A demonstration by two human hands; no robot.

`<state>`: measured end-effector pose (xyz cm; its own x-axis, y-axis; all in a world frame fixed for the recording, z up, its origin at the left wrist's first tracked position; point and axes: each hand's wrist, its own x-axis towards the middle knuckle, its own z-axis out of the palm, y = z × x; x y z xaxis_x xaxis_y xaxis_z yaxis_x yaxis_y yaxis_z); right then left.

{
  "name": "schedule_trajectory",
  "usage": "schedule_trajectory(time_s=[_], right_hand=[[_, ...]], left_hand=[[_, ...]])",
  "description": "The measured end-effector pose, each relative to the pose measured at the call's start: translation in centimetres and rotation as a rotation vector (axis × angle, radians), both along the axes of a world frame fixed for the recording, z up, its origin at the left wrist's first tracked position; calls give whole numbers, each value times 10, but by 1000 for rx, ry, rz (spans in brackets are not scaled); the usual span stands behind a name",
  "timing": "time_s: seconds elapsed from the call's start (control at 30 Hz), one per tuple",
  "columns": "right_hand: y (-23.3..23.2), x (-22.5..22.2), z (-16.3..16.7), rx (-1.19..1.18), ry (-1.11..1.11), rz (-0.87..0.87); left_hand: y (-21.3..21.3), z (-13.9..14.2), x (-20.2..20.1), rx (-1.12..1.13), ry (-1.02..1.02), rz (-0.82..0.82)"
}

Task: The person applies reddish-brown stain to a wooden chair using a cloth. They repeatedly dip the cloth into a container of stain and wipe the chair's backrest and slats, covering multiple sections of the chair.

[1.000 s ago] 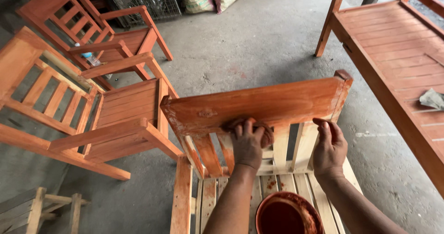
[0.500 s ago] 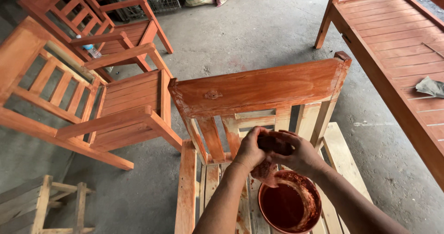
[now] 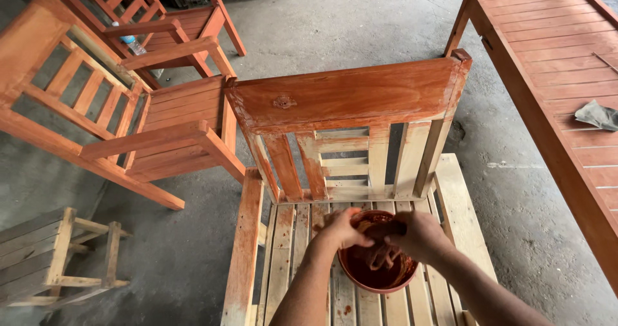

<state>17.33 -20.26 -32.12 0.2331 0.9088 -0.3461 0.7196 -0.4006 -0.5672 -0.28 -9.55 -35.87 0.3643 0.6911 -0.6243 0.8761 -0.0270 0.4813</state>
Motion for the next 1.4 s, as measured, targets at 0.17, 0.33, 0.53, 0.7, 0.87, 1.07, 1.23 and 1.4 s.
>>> schedule_trajectory(time_s=[0.17, 0.33, 0.53, 0.7, 0.87, 1.07, 1.23, 1.4], right_hand=[[-19, -14, -9, -90, 5, -118], [-20, -12, -21, -71, -19, -268], [-36, -17, -59, 199, -257, -53], [-51, -25, -74, -484, -152, 9], [-54, -48, -65, -305, -77, 116], [-49, -41, -55, -33, 320, -656], [-67, -25, -76, -224, -135, -353], [-68, -34, -89, -336, -44, -194]], left_hand=[[-18, -18, -21, 209, 382, 143], [-35, -15, -9, 306, 360, -25], [-47, 9, 15, 323, 302, -190], [-54, 12, 20, 247, 343, -258], [-58, 11, 26, 225, 352, -321], [-63, 15, 38, 215, 291, -281], [-67, 19, 49, 204, 314, -319], [-71, 19, 61, 218, 305, -318]])
